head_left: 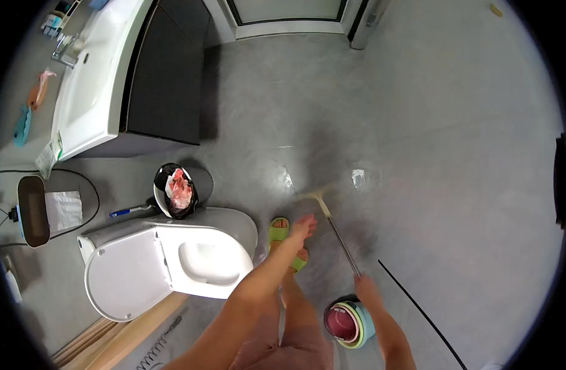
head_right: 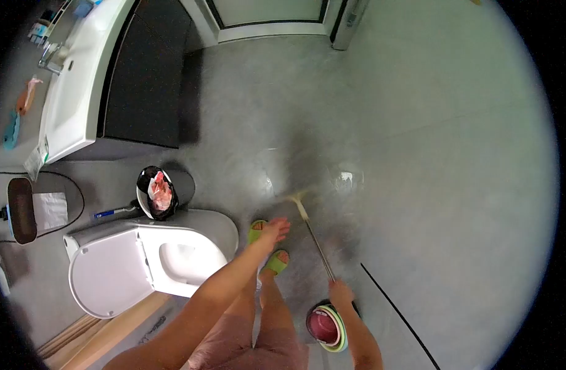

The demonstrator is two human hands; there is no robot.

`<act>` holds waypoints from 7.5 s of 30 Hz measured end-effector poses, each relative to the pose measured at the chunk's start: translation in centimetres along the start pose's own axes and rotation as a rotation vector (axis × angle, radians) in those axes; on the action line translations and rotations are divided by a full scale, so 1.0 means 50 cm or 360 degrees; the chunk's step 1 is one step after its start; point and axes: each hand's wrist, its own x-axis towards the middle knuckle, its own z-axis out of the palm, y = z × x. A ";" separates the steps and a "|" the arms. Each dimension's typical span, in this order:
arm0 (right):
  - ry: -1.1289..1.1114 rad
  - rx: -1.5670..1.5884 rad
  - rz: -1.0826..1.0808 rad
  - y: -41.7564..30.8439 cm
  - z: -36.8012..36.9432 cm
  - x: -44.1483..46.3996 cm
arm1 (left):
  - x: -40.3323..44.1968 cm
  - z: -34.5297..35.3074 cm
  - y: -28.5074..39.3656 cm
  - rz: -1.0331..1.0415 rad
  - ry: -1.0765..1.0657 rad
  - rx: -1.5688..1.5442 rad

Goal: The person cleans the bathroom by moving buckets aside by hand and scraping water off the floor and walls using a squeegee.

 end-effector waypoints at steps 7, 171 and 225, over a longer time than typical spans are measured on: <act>0.0370 0.0374 -0.0454 -0.541 -0.046 0.424 | 0.047 -0.124 0.185 0.0140 0.0190 -0.0092; -0.0166 0.1248 0.1453 -0.203 0.881 -0.801 | -0.330 -0.144 -0.584 -0.0626 -0.0752 0.1455; 0.0568 0.1143 0.0382 -0.447 0.473 -0.001 | -0.282 -0.345 -0.319 -0.0020 -0.0209 0.0893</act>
